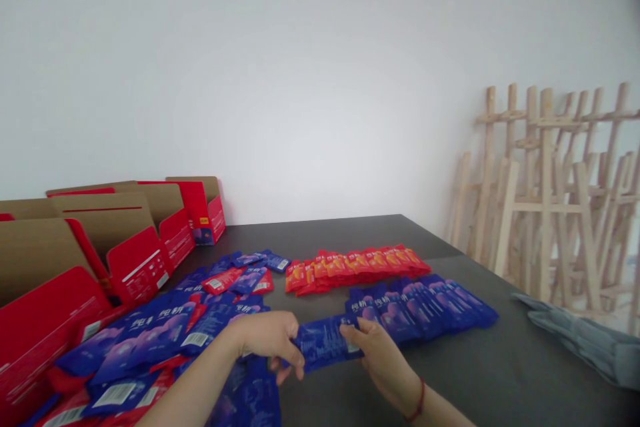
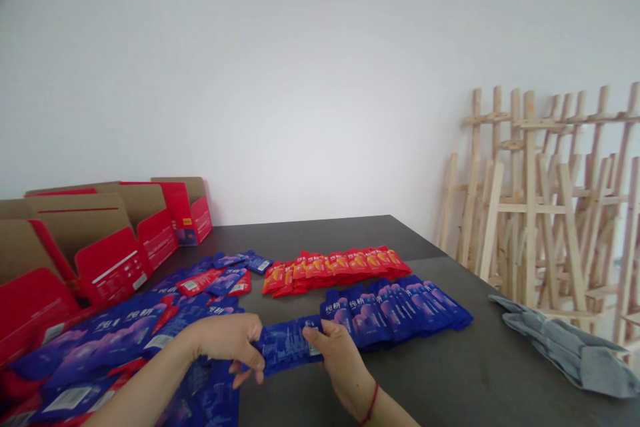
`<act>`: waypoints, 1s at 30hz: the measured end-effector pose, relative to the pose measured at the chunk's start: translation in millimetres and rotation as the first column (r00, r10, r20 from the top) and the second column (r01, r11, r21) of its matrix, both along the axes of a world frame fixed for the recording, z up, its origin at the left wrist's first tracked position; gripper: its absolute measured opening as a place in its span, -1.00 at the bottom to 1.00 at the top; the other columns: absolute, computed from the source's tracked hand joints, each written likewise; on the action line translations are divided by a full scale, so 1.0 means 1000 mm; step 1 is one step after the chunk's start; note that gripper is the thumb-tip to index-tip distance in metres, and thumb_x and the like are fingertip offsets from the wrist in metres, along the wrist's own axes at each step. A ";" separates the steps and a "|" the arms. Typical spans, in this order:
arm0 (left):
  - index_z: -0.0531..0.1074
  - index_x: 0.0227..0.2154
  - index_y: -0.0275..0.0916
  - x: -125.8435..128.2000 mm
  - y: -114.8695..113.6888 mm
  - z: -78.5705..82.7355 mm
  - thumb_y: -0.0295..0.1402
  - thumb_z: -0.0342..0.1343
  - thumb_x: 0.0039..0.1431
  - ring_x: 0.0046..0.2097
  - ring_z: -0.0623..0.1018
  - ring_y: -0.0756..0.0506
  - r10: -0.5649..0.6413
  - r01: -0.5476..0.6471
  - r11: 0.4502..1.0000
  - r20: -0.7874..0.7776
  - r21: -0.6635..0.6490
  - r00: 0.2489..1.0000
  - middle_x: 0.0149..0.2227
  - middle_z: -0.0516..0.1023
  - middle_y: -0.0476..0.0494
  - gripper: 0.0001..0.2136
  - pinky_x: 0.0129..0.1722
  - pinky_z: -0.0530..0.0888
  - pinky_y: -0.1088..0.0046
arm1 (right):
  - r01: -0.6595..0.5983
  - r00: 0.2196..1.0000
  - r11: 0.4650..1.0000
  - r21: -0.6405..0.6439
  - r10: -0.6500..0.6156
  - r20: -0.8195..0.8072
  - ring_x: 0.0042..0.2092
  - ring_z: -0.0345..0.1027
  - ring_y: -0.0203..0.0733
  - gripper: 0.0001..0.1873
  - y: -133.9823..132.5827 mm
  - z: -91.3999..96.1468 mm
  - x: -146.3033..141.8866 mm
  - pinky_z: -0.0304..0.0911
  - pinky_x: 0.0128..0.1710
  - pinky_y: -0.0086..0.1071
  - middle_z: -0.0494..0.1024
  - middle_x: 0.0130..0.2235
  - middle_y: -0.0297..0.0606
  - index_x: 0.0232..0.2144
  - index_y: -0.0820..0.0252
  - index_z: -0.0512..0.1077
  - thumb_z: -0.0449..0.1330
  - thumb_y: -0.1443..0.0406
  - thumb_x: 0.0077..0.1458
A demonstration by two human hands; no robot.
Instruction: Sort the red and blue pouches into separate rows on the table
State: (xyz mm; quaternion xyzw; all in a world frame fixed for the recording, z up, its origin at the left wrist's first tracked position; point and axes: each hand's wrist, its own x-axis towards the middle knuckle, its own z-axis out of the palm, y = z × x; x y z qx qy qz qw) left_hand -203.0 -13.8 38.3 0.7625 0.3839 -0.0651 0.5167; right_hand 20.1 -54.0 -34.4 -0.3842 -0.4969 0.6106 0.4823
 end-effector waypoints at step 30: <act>0.51 -0.40 -0.28 -0.002 0.007 -0.001 -0.27 -0.11 0.05 -0.57 0.35 0.01 0.300 -0.310 0.868 0.090 0.388 0.950 -0.63 0.46 0.00 -0.70 -0.53 0.25 0.56 | -0.594 0.151 0.644 0.482 -0.499 0.853 0.13 0.20 0.07 -0.46 0.007 -0.013 0.037 -0.01 0.19 -0.02 0.42 0.08 -0.07 0.08 0.18 0.37 0.20 0.06 0.11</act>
